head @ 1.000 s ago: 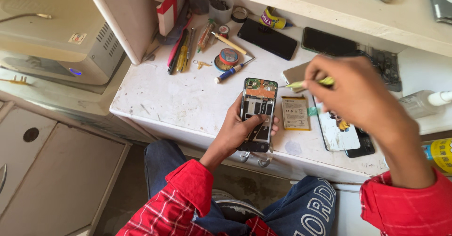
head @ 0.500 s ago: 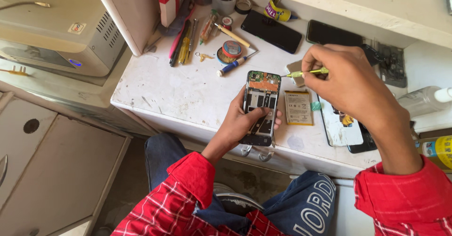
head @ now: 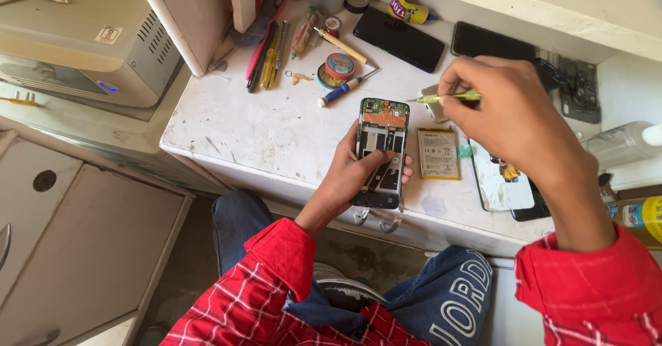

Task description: The person picks a smartphone from a shelf, opens its back cover, and pries out the battery and internal components using a pry tool and tweezers. They work on the disassembled phone at a cluttered repair bench, lifting the motherboard and handling small internal parts.

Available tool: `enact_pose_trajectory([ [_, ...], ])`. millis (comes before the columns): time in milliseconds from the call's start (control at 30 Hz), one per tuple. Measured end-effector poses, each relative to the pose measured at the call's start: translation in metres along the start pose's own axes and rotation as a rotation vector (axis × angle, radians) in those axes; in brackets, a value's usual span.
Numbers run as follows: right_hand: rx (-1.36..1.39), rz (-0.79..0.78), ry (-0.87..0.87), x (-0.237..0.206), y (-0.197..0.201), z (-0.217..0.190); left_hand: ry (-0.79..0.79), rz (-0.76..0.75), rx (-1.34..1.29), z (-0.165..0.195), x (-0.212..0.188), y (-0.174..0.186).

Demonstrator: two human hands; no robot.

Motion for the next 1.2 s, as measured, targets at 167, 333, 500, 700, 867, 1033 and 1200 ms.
enact_pose_trajectory([
  [167,0.122,0.043,-0.24,-0.034,-0.019,-0.003,-0.024,0.021,-0.013,-0.001,0.0,0.001],
  [333,0.196,0.078,-0.398,-0.07,-0.064,-0.018,-0.046,0.018,-0.028,-0.005,0.0,0.006],
  [500,0.04,0.117,-0.145,-0.084,-0.09,-0.044,-0.172,0.099,0.128,-0.012,0.004,0.014],
  [700,0.018,0.035,-0.19,-0.079,-0.095,-0.051,-0.218,0.116,0.162,-0.016,0.004,0.018],
  [867,-0.16,0.077,-0.008,-0.074,-0.094,-0.058,-0.225,0.085,0.163,-0.015,0.005,0.016],
  [1033,-0.196,0.026,0.072,-0.071,-0.1,-0.052,-0.216,0.122,0.16,-0.015,0.005,0.016],
  [1200,-0.166,-0.02,0.05,-0.063,-0.097,-0.041,-0.215,0.121,0.114,-0.017,0.006,0.019],
])
Point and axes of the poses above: each hand's wrist, its own x-axis towards the middle knuckle, its own y-axis out of the back of the hand, z = x × y, the point moved 2 cm from there along x, towards the middle knuckle, and after that the axes turned 12 degrees about -x, right-handed, at the moved point
